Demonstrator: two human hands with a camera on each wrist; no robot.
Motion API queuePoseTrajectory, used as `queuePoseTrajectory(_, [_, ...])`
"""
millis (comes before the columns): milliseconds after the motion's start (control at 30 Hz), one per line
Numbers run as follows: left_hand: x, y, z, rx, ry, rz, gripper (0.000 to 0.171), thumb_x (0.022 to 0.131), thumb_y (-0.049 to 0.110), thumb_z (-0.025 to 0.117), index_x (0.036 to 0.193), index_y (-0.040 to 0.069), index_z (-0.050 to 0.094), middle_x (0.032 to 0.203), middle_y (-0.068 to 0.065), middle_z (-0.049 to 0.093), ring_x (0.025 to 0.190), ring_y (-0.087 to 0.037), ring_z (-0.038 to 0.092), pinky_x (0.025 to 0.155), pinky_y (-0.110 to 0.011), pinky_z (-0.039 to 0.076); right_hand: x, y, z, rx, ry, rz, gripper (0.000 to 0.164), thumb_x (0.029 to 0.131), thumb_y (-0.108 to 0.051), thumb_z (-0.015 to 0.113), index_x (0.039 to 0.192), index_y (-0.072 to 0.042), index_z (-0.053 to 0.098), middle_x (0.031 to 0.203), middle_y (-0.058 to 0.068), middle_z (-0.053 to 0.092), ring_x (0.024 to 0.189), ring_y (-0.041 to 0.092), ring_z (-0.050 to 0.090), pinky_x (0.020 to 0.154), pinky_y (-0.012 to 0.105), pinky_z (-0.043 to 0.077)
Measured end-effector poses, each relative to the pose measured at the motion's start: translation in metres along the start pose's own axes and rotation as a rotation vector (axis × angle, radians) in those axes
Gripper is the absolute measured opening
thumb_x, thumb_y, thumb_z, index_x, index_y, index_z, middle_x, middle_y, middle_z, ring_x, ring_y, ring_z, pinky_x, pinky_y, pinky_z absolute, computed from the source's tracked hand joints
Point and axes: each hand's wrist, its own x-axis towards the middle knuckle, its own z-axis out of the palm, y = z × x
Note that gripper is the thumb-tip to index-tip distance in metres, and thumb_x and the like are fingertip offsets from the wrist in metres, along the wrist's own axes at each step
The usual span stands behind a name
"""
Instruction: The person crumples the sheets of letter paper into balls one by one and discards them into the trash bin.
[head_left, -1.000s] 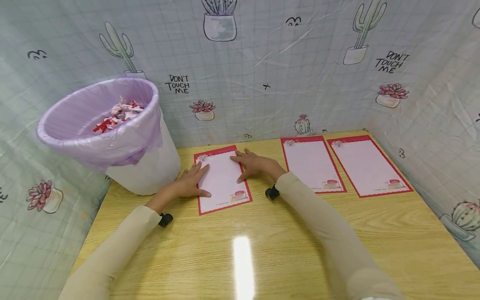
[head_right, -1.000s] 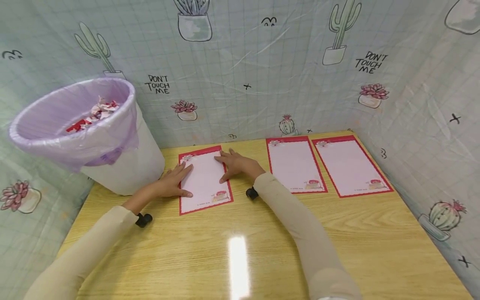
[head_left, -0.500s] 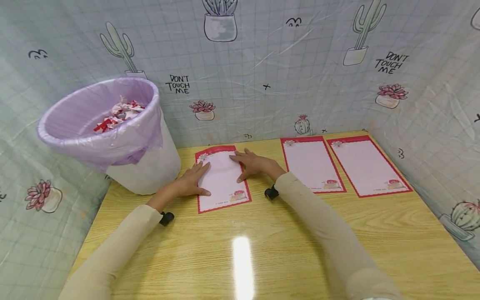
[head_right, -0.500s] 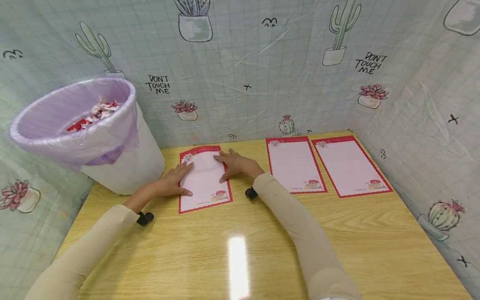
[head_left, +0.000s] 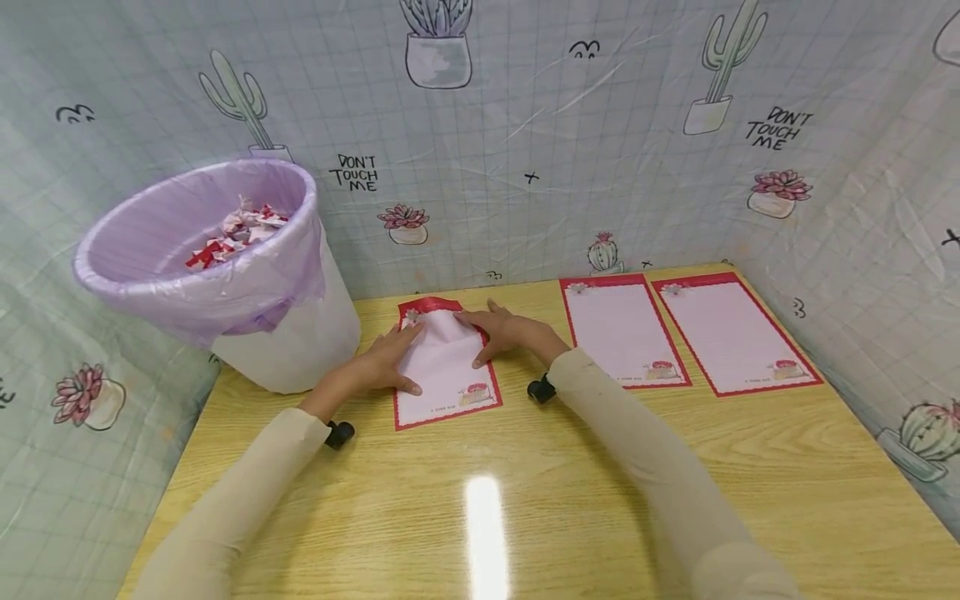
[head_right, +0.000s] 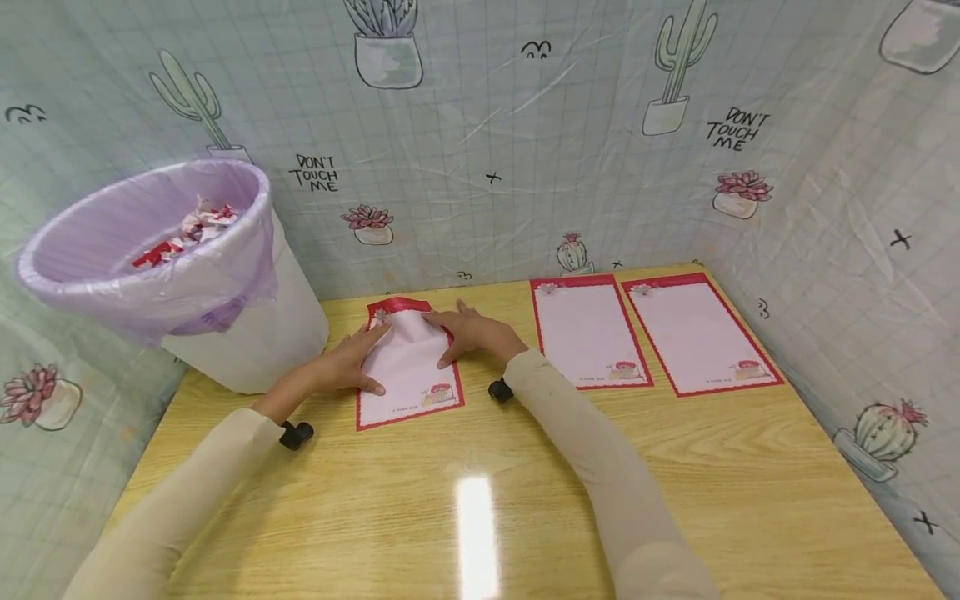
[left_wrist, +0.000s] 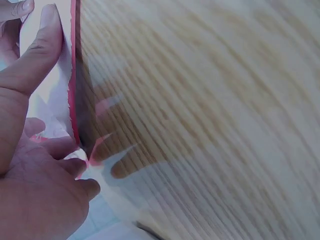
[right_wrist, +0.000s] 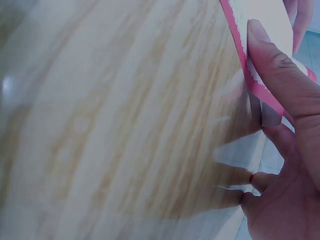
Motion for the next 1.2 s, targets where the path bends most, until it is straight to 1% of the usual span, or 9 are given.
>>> queuePoseTrajectory(133, [0.001,0.002,-0.001,0.011,0.036,-0.004,0.122,0.074,0.036,0.092,0.163,0.007,0.014,0.165,-0.026,0.02,0.148,-0.053,0.014,0.118,-0.067,0.017,0.0,0.001,0.001,0.007,0.01,-0.022,0.103,0.084,-0.041,0.082,0.164,-0.034,0.016,0.17,-0.001,0.017,0.156,0.035,-0.011,0.12,0.067,0.009])
queuePoseTrajectory(267, [0.001,0.006,-0.002,0.03,0.048,-0.043,0.123,0.07,0.04,0.093,0.164,0.013,0.018,0.165,-0.018,0.028,0.134,-0.047,0.032,0.108,-0.06,0.034,0.0,0.001,0.001,-0.002,-0.008,-0.066,0.099,0.088,-0.038,0.079,0.164,-0.035,0.016,0.17,-0.003,0.017,0.155,0.039,-0.012,0.121,0.065,0.005])
queuePoseTrajectory(433, [0.005,0.012,-0.005,-0.031,0.038,-0.044,0.127,0.069,0.03,0.095,0.165,0.017,0.013,0.165,-0.013,0.028,0.13,-0.044,0.035,0.109,-0.058,0.036,-0.005,-0.004,0.0,0.008,-0.025,-0.121,0.092,0.093,-0.028,0.075,0.164,-0.034,0.016,0.169,-0.002,0.021,0.155,0.041,-0.008,0.122,0.063,0.003])
queuePoseTrajectory(600, [0.007,0.018,-0.003,-0.098,0.045,-0.008,0.129,0.072,0.02,0.094,0.165,0.019,0.006,0.164,-0.017,0.028,0.141,-0.048,0.034,0.115,-0.061,0.031,-0.008,-0.007,0.005,0.038,0.002,-0.232,0.086,0.095,-0.013,0.073,0.163,-0.019,0.022,0.161,0.01,0.039,0.148,0.031,0.033,0.12,0.048,0.03])
queuePoseTrajectory(733, [0.007,0.023,0.004,-0.191,0.086,0.033,0.126,0.078,0.018,0.09,0.165,0.019,0.0,0.164,-0.019,0.028,0.132,-0.041,0.05,0.108,-0.053,0.045,-0.013,-0.002,0.012,0.213,0.043,-0.316,0.096,0.093,-0.003,0.073,0.165,-0.02,0.013,0.157,0.014,0.044,0.139,0.026,0.048,0.112,0.04,0.043])
queuePoseTrajectory(833, [0.007,0.026,0.008,-0.278,0.165,0.089,0.124,0.08,0.014,0.089,0.165,0.023,-0.001,0.166,-0.014,0.026,0.112,-0.035,0.063,0.092,-0.045,0.056,-0.016,0.001,0.013,0.383,0.079,-0.39,0.105,0.093,0.0,0.072,0.165,-0.028,0.001,0.154,0.016,0.046,0.134,0.027,0.053,0.103,0.039,0.049])
queuePoseTrajectory(933, [0.007,0.03,0.007,-0.32,0.281,0.176,0.121,0.079,0.008,0.088,0.165,0.026,0.004,0.167,-0.012,0.023,0.099,-0.033,0.066,0.08,-0.043,0.06,-0.021,0.0,0.008,0.45,0.128,-0.464,0.101,0.095,-0.009,0.072,0.165,-0.032,0.002,0.157,0.013,0.042,0.125,0.026,0.057,0.094,0.039,0.054])
queuePoseTrajectory(1100, [0.004,0.045,-0.002,-0.27,0.496,0.245,0.108,0.081,0.008,0.086,0.164,0.024,0.018,0.157,-0.023,0.033,0.106,-0.039,0.064,0.085,-0.05,0.059,-0.03,-0.008,-0.003,0.37,0.304,-0.488,0.081,0.095,-0.027,0.075,0.162,-0.031,0.029,0.156,0.006,0.043,0.102,0.02,0.06,0.082,0.034,0.054])
queuePoseTrajectory(1200, [0.0,0.054,-0.007,-0.272,0.631,0.245,0.094,0.085,0.005,0.082,0.161,0.02,0.028,0.149,-0.022,0.043,0.1,-0.037,0.067,0.081,-0.05,0.06,-0.037,-0.014,-0.009,0.377,0.398,-0.505,0.066,0.095,-0.025,0.075,0.154,-0.025,0.045,0.151,0.006,0.049,0.105,0.022,0.058,0.086,0.038,0.053])
